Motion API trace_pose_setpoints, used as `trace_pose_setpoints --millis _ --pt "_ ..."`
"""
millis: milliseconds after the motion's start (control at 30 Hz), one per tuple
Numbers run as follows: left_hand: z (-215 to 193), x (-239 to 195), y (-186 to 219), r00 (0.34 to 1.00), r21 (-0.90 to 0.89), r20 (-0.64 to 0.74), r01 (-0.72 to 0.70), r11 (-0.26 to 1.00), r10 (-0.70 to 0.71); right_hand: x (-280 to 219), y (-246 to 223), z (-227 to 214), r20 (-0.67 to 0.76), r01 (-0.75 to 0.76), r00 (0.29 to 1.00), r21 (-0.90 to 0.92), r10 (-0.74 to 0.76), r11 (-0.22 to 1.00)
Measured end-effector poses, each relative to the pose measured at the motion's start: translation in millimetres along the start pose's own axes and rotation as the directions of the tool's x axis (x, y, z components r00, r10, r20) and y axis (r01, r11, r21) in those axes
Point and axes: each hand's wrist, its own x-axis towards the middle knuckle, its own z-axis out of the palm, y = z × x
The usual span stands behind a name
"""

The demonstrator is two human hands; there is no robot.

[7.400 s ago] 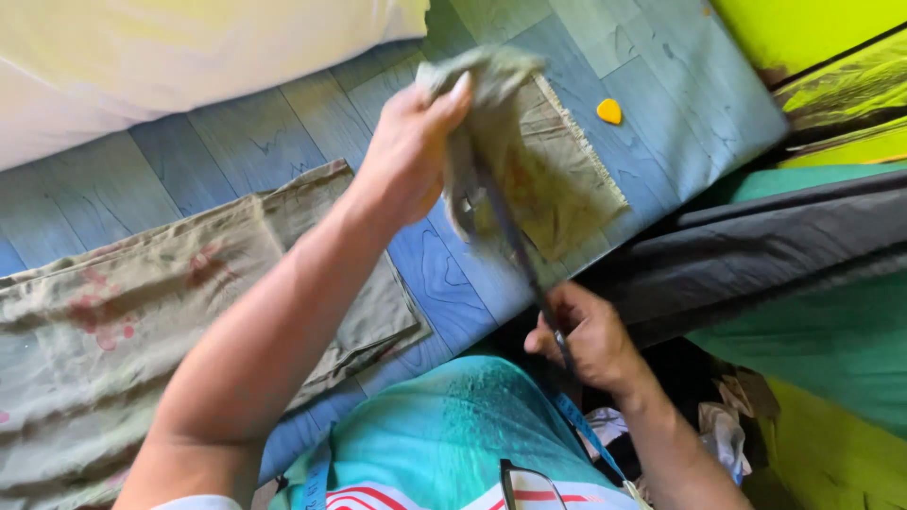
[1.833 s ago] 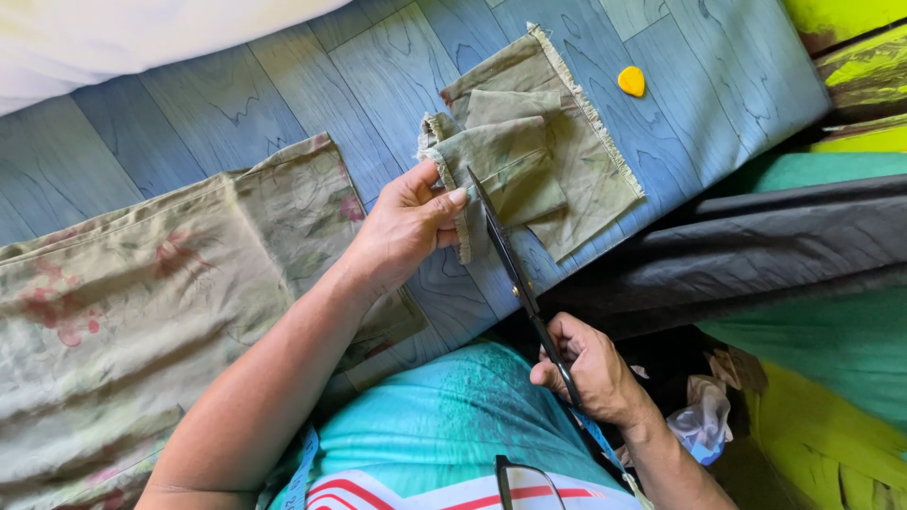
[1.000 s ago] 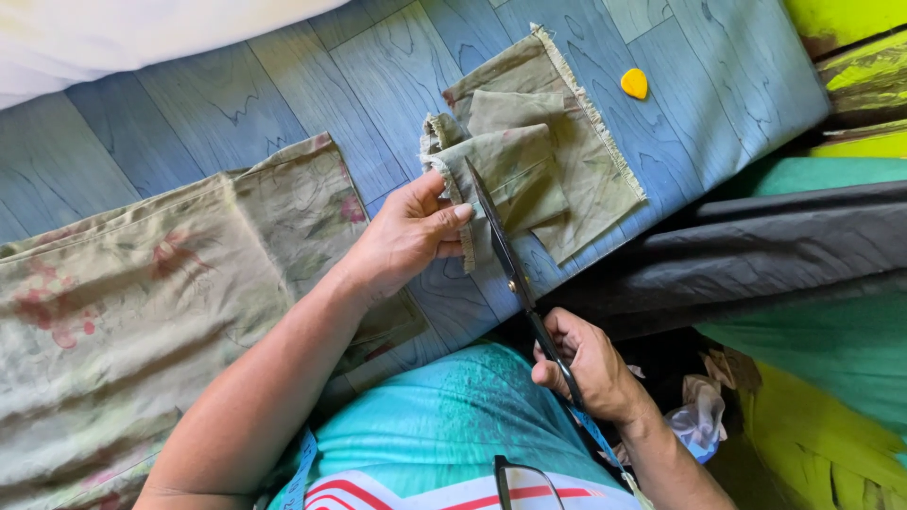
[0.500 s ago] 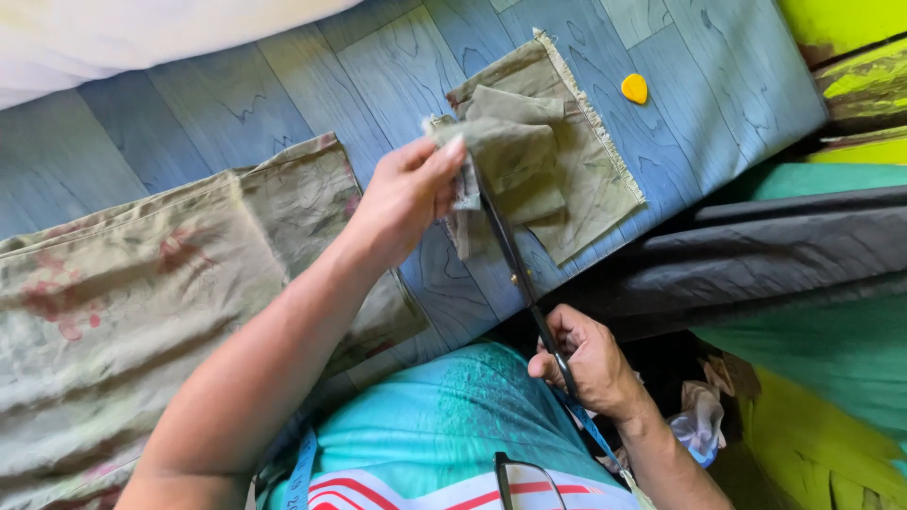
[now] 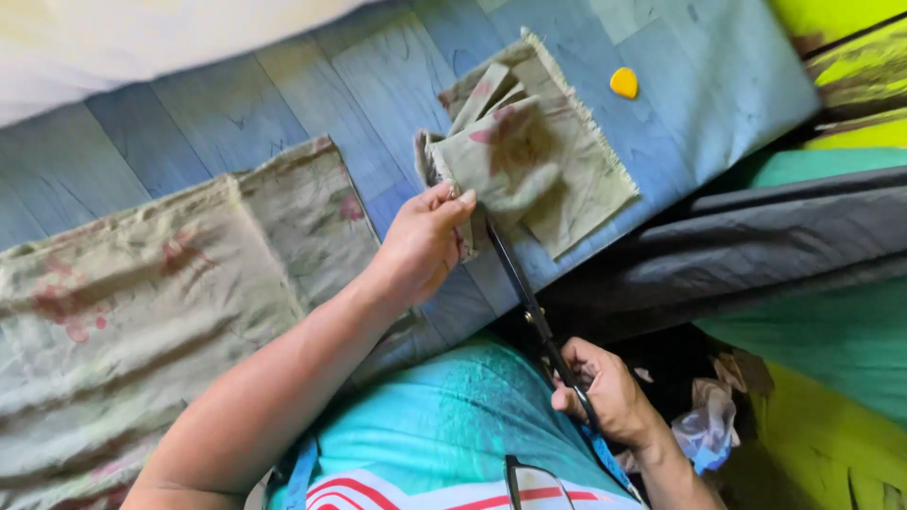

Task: Measuring a pair of floral pants with a tape measure and cutting the fabric into smaller pieces using scissors.

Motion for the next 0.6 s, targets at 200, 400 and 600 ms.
trace_pose_setpoints --millis 200,400,600 --pt "-8 -10 -7 0.998 0.032 0.062 0.018 0.999 -0.02 -8 -9 3 0.034 -0.083 0.996 0.023 0.082 0.996" --pt "-7 -17 -5 0.993 0.033 0.119 0.002 0.999 -0.006 -1 -17 6 0.057 -0.054 0.997 0.039 0.052 0.998" --pt "-10 -17 -1 0.988 0.043 0.151 -0.026 0.999 0.019 9 -34 11 0.042 -0.046 0.998 -0.047 0.048 0.998"
